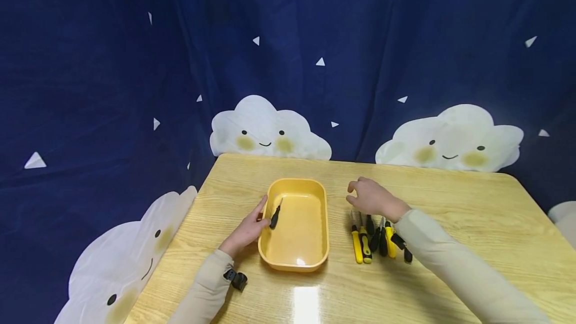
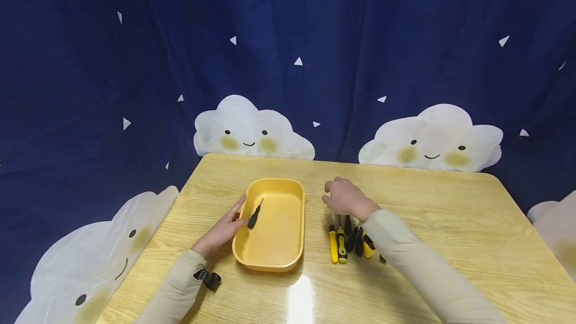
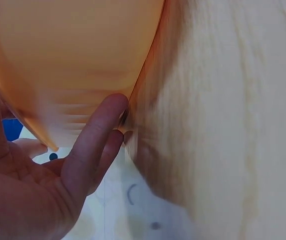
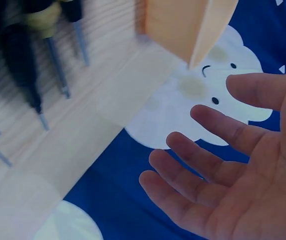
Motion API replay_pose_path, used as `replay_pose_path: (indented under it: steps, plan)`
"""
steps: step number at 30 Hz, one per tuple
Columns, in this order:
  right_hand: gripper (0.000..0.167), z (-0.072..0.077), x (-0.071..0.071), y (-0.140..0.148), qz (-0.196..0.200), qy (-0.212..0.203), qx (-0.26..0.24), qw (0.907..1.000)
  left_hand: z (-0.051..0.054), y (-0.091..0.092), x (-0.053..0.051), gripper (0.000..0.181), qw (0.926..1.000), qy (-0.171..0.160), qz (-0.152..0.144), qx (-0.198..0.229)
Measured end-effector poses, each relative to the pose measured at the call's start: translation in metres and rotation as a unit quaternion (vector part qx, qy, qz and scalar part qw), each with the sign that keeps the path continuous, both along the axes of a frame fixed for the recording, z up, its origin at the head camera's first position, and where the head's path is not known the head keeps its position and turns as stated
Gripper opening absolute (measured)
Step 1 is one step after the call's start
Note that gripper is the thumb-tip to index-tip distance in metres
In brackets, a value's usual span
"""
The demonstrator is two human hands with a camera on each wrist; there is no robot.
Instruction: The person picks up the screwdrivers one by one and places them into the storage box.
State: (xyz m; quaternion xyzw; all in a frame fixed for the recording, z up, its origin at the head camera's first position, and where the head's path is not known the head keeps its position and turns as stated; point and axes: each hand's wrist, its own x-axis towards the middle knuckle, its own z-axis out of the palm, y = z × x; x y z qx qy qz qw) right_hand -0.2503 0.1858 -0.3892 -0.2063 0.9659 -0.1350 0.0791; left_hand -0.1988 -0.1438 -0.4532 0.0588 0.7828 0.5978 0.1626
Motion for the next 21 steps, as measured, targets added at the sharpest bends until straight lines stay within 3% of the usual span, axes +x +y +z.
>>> replay_pose_path:
  steps: [16, 21]
  plan:
    - [0.028, -0.026, 0.010, 0.047, -0.028, -0.009, 0.021, 0.9993, 0.004, 0.000, 0.002, 0.070, 0.9999, -0.008, -0.002, 0.011]
    - [0.030, -0.033, 0.015, 0.062, -0.057, -0.015, 0.016, 0.9981, -0.008, 0.000, -0.005, 0.071, 0.9999, -0.006, 0.003, 0.008]
